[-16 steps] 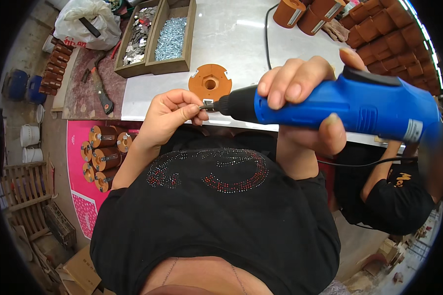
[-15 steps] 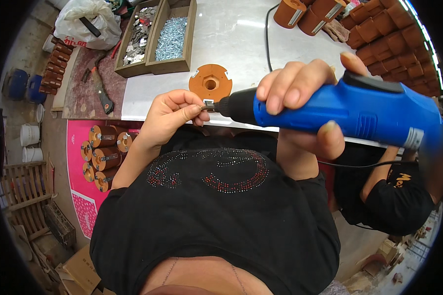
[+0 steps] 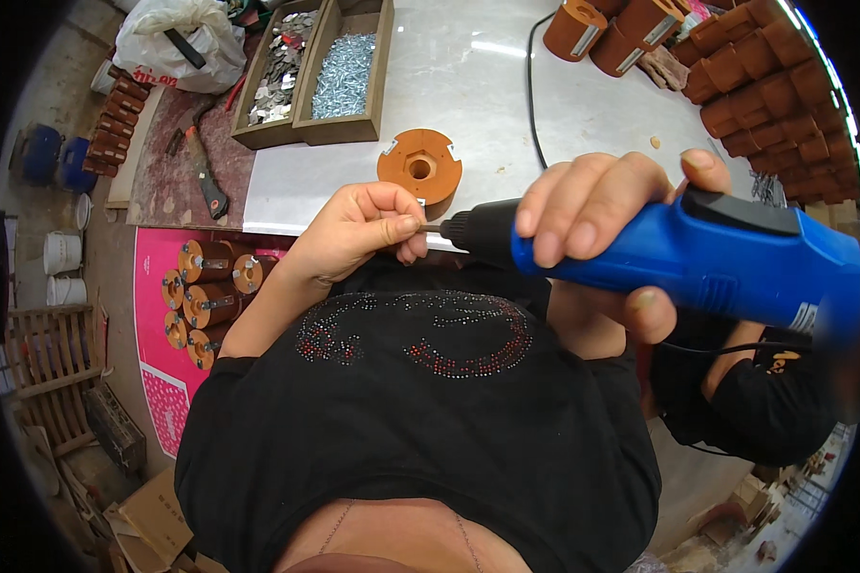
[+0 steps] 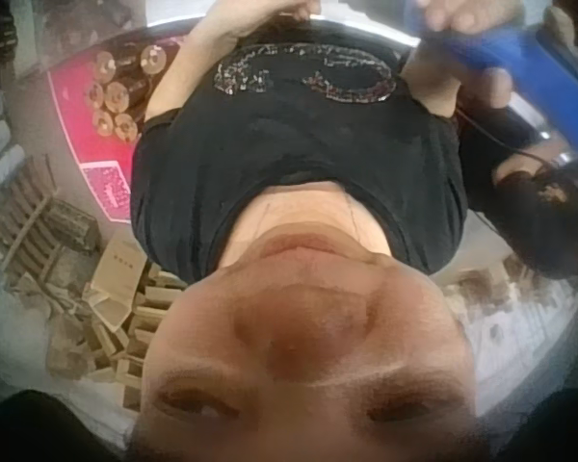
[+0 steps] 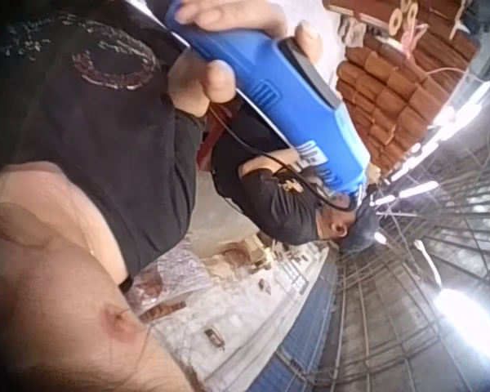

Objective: Assembling wooden cylindrical parts using an electric screwdriver and small metal components.

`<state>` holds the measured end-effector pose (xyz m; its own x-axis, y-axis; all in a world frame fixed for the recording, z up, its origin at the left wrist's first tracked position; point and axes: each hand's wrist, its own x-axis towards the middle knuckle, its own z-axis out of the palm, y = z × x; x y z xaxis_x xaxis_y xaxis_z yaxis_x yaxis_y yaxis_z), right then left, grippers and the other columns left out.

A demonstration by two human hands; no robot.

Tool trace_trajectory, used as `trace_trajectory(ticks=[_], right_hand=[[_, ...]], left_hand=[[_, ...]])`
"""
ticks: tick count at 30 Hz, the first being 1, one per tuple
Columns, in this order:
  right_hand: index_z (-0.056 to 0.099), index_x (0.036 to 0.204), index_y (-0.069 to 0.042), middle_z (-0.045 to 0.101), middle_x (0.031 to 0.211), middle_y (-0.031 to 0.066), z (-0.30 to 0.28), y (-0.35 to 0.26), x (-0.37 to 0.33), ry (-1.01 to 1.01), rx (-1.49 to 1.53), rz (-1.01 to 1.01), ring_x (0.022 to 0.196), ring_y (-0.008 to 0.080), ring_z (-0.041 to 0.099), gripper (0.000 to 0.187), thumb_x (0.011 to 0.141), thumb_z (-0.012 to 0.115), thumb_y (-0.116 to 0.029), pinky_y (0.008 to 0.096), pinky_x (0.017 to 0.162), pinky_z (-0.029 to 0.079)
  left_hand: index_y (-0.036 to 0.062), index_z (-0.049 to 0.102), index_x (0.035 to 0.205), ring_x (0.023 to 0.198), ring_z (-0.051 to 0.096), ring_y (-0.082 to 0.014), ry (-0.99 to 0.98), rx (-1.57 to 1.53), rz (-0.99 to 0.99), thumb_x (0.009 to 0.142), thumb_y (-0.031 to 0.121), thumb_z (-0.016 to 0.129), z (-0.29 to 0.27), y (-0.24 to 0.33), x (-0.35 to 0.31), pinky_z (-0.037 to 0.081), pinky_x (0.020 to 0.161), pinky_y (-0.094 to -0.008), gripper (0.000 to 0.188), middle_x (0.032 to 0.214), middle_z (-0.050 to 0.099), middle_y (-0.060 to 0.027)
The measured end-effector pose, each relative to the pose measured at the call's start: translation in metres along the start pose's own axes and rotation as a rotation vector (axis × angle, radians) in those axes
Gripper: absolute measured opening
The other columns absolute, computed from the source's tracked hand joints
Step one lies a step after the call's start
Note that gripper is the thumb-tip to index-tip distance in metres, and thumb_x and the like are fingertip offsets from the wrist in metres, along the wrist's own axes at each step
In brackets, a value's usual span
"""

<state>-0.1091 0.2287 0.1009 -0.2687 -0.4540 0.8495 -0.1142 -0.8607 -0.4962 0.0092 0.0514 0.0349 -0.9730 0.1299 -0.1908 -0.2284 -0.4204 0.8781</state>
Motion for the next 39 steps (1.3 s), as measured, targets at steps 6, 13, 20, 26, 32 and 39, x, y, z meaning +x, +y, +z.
trace_trajectory(ticks=[6,13,20,26,32,39], right_hand=[[0.026,0.128,-0.007,0.051,0.079,0.0081,-0.006,-0.002,-0.005,0.188,0.013,-0.039,0.064,0.0180,0.051,0.066,0.074,0.057,-0.029,0.0345,0.061,0.043],[0.027,0.127,-0.007,0.048,0.078,0.0083,-0.013,-0.017,-0.011,0.266,0.029,-0.043,0.068,0.0173,0.050,0.066,0.073,0.055,-0.030,0.0344,0.068,0.039],[0.027,0.127,-0.005,0.047,0.077,0.0082,-0.015,-0.024,-0.014,0.315,0.033,-0.053,0.069,0.0173,0.050,0.064,0.074,0.054,-0.028,0.0345,0.070,0.039],[0.027,0.127,-0.006,0.047,0.077,0.0081,-0.014,-0.029,-0.014,0.317,0.012,-0.073,0.069,0.0176,0.050,0.062,0.074,0.053,-0.028,0.0348,0.069,0.040],[0.028,0.127,-0.008,0.047,0.077,0.0083,-0.015,-0.026,-0.019,0.313,-0.004,-0.076,0.068,0.0180,0.049,0.061,0.074,0.051,-0.028,0.0352,0.068,0.040],[0.029,0.127,-0.005,0.047,0.077,0.0092,-0.018,-0.024,-0.019,0.369,0.033,-0.085,0.067,0.0183,0.049,0.061,0.074,0.051,-0.028,0.0356,0.068,0.040]], left_hand=[[0.0006,0.054,0.098,0.079,0.053,-0.0110,0.035,0.614,0.410,0.084,0.013,0.053,0.000,0.019,-0.003,0.043,0.072,-0.0230,0.018,0.088,0.057,-0.0050],[0.0005,0.057,0.097,0.071,0.051,-0.0061,0.711,1.059,0.554,0.084,0.018,0.053,-0.113,0.074,0.014,0.040,0.061,-0.0208,0.021,0.076,0.058,-0.0014],[0.0077,0.065,0.088,0.085,0.060,-0.0267,0.926,1.479,0.083,0.071,0.019,0.059,-0.234,0.071,0.045,0.046,0.074,-0.0355,0.021,0.088,0.063,-0.0135],[0.0091,0.065,0.086,0.087,0.059,-0.0260,0.957,1.698,-0.243,0.071,0.033,0.063,-0.222,0.076,0.067,0.046,0.074,-0.0372,0.028,0.089,0.063,-0.0121],[0.0077,0.063,0.092,0.094,0.057,-0.0266,1.005,1.678,-0.380,0.069,0.035,0.065,-0.214,0.071,0.071,0.046,0.076,-0.0396,0.036,0.099,0.060,-0.0134],[0.0078,0.061,0.097,0.098,0.056,-0.0260,1.157,1.523,-0.417,0.070,0.027,0.065,-0.196,0.072,0.076,0.046,0.079,-0.0373,0.034,0.103,0.060,-0.0111]])
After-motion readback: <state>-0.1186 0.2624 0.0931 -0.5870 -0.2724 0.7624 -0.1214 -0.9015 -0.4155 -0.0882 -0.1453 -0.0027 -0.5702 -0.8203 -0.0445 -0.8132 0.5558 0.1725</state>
